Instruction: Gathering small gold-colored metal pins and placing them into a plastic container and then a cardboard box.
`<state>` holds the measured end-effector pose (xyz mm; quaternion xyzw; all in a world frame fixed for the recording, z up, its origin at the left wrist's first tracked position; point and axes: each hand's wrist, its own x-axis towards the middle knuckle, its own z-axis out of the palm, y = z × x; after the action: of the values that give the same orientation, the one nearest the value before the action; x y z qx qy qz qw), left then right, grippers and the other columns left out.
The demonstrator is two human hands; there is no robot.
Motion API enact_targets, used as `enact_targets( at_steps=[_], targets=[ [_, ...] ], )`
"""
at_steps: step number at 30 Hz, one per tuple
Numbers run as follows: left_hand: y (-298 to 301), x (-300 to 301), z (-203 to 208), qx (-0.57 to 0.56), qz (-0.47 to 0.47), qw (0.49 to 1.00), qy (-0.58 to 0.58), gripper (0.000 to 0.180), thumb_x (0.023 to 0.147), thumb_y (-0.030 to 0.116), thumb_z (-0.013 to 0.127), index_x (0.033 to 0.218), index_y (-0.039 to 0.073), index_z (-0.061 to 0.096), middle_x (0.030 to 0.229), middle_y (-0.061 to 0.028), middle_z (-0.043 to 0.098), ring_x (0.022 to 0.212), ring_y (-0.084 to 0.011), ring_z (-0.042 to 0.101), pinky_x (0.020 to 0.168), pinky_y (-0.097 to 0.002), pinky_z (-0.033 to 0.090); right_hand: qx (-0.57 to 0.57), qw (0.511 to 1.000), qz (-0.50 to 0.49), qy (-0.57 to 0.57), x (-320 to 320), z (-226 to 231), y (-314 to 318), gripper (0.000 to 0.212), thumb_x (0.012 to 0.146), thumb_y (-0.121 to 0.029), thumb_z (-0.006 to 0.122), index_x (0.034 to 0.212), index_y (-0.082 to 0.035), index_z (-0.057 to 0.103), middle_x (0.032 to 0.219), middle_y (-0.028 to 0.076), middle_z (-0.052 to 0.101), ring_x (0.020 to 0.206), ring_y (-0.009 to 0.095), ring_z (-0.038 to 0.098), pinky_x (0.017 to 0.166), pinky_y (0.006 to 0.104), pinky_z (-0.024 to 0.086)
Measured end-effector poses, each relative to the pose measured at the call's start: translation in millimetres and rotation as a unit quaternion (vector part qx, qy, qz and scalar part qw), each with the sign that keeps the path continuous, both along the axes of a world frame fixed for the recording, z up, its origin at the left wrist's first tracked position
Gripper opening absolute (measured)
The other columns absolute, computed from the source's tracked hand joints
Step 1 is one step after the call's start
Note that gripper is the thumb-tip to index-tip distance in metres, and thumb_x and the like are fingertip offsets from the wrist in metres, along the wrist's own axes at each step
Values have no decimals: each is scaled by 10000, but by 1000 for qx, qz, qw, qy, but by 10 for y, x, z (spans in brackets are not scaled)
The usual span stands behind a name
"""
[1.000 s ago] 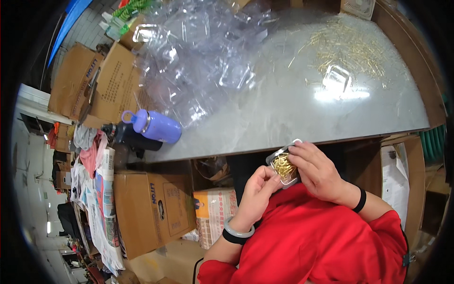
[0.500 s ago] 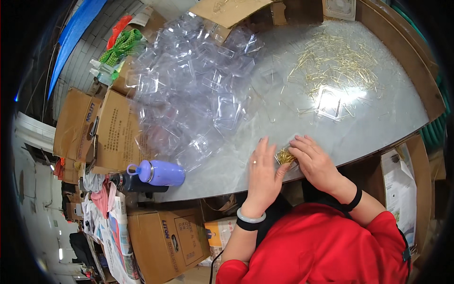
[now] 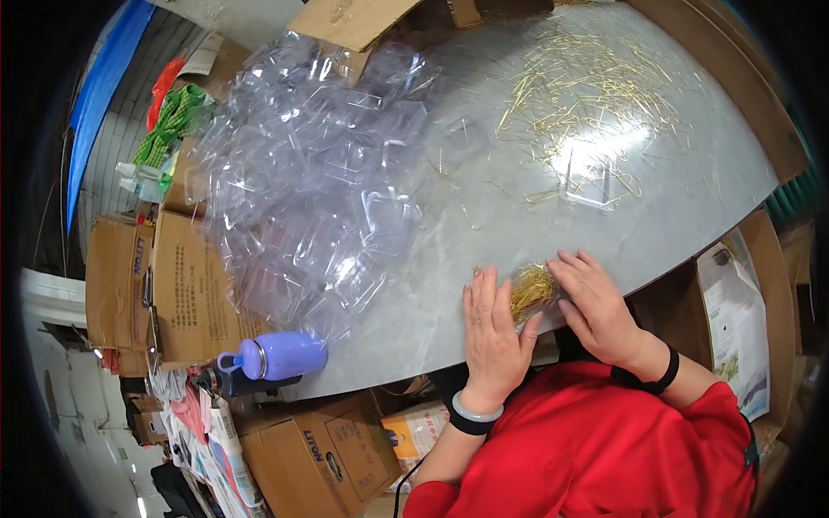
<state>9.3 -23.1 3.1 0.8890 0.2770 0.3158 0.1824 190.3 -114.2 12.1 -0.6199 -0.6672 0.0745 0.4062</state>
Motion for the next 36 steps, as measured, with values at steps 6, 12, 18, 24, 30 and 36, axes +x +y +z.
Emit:
enact_targets(
  at_steps=[6, 12, 18, 24, 30, 36],
  targets=[
    [22, 11, -54, 19, 0, 998, 53, 578, 1008, 250, 605, 1446, -62, 394, 1515, -264, 386, 1441, -460, 361, 1196, -603, 289, -6, 999, 49, 7, -78, 35, 92, 554, 913, -21, 643, 1444, 5, 488, 1395, 205, 578, 1349, 411, 522, 1153, 573, 351],
    [-50, 81, -65, 9, 27, 998, 51, 534, 1006, 192, 603, 1449, -28, 400, 1489, -263, 403, 1422, -466, 367, 1177, -578, 316, -5, 997, -51, 59, -38, 52, 279, 474, 855, -77, 730, 1302, -12, 589, 1234, 168, 642, 1130, 386, 605, 1008, 457, 469],
    [-39, 98, -46, 42, 48, 997, 50, 500, 984, 164, 621, 1414, -39, 468, 1381, -219, 448, 1344, -458, 416, 1135, -556, 375, 35, 998, -44, -21, -34, 32, 291, 456, 840, -79, 729, 1280, -32, 617, 1209, 145, 661, 1127, 351, 618, 997, 449, 476],
    [-44, 104, -71, 77, 49, 993, 71, 503, 979, 158, 629, 1421, -35, 487, 1368, -202, 475, 1335, -435, 425, 1135, -538, 381, 79, 994, -40, -69, -114, -20, 122, 528, 826, -86, 742, 1327, -13, 589, 1240, 147, 663, 1155, 347, 614, 1008, 478, 475],
    [-31, 32, -101, -20, 25, 999, -39, 783, 927, 131, 689, 1540, -79, 248, 1409, -295, 485, 1342, -484, 459, 1170, -572, 335, 35, 992, -13, -119, -136, -28, 101, 606, 849, -231, 759, 1398, -73, 556, 1521, 199, 452, 1313, 390, 491, 1099, 528, 392],
    [-19, -133, -71, -95, -26, 991, -95, 810, 886, 72, 642, 1552, -97, 211, 1405, -299, 502, 1332, -473, 470, 1189, -564, 294, -18, 986, -2, -166, -143, -9, 118, 644, 882, -411, 692, 1409, -71, 546, 1534, 233, 427, 1383, 417, 424, 1165, 556, 307]
  ],
)
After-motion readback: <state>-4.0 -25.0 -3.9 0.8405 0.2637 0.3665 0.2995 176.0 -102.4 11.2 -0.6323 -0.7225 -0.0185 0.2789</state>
